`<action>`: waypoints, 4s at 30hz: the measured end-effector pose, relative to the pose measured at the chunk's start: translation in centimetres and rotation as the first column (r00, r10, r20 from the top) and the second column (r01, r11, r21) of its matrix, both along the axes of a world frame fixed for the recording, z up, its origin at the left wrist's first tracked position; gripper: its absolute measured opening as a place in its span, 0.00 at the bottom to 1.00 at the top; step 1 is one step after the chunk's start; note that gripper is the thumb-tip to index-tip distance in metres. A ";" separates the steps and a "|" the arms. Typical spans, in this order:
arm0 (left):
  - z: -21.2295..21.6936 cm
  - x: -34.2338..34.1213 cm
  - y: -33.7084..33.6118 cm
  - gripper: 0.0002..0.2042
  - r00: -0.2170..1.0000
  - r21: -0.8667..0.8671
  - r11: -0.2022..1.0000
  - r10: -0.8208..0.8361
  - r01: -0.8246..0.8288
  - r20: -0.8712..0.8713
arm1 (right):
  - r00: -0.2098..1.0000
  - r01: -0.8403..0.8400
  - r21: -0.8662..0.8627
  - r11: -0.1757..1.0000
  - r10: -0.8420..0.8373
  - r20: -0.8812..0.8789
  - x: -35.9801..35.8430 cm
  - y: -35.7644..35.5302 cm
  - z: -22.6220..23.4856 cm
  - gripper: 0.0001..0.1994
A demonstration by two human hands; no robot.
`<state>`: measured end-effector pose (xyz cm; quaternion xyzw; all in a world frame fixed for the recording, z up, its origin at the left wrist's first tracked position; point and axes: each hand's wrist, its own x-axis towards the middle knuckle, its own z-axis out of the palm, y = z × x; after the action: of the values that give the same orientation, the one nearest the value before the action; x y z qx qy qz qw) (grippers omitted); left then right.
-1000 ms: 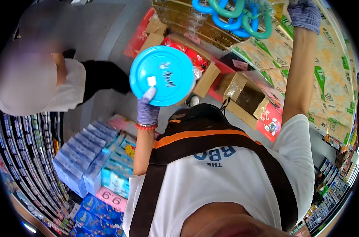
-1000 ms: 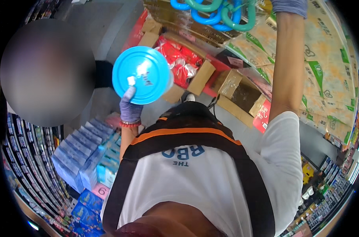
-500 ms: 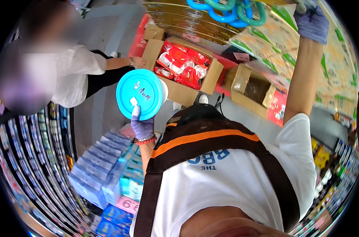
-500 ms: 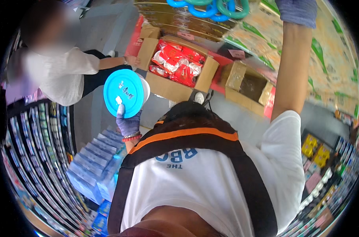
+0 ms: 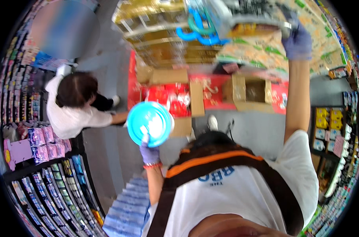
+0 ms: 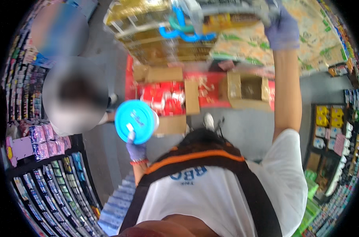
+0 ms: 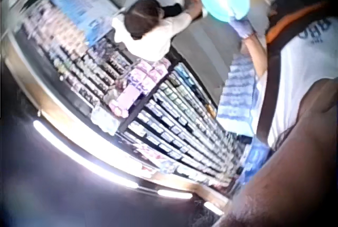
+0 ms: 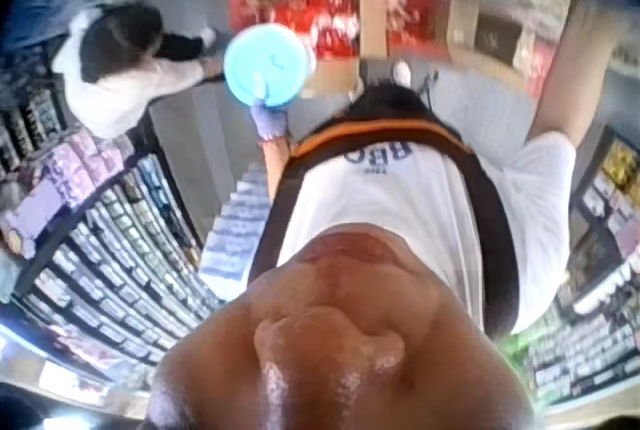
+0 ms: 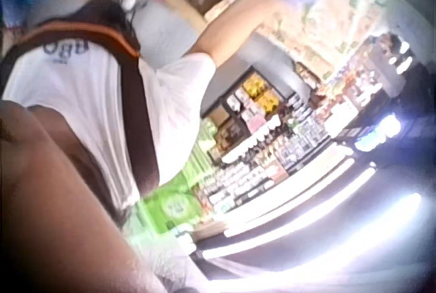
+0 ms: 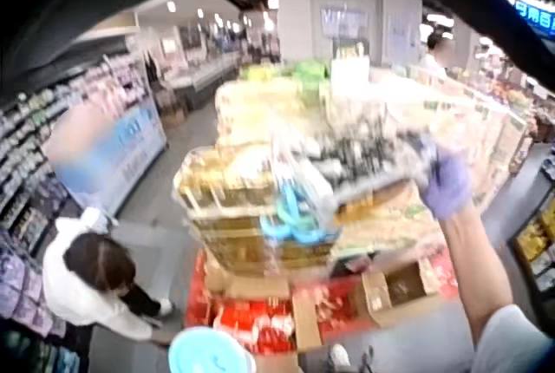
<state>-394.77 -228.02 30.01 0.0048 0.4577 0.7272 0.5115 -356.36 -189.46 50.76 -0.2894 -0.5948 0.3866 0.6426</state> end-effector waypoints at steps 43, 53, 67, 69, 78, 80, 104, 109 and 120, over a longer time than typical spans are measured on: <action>14.3 -19.3 41.9 0.33 0.574 0.029 0.616 -0.714 0.787 -0.402 | 0.825 0.052 -0.345 0.937 0.154 0.543 -26.3 22.5 -2.5 0.22; 10.0 -27.6 44.4 0.31 0.790 -0.029 0.907 -0.380 0.419 -0.482 | 0.484 -0.389 -0.098 0.916 0.293 0.825 -31.6 14.3 -0.2 0.10; 8.1 -25.2 47.1 0.57 0.261 0.197 0.880 0.087 0.432 -0.961 | -0.146 -0.534 -0.130 0.835 0.060 0.987 -52.0 24.2 1.5 0.34; 8.4 -23.6 46.8 0.52 0.362 0.225 0.906 0.086 0.359 -0.928 | -0.251 -0.557 -0.218 0.801 0.087 0.964 -53.7 23.8 1.6 0.35; 10.8 -23.4 46.5 0.46 0.400 0.077 0.872 -0.142 0.484 -0.905 | -0.155 -0.718 -0.078 0.692 -0.050 0.987 -56.9 24.0 -0.4 0.35; 10.0 -24.2 46.4 0.52 0.213 0.018 0.907 -0.079 0.420 -0.974 | -0.004 -0.745 0.072 0.664 -0.113 0.994 -57.0 24.4 -1.4 0.34; 7.2 -23.1 46.4 0.58 0.244 0.210 0.915 0.128 0.345 -0.961 | -0.082 0.174 0.391 0.904 -0.382 0.920 -18.0 26.4 -5.4 0.22; 8.7 -23.2 45.8 0.55 0.396 0.272 0.877 0.104 0.396 -0.912 | 0.091 0.151 -0.084 0.985 0.071 0.993 -14.9 26.3 -5.2 0.32; 15.5 -21.0 46.9 0.36 -0.121 0.129 0.884 0.204 0.450 -0.972 | 0.029 0.090 -0.166 0.982 0.164 0.986 -12.3 25.5 -4.4 0.30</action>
<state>-415.77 -181.08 45.49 0.7004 0.5051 0.5018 0.0508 -368.63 -163.97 46.41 -0.5181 -0.8430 0.1444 0.0067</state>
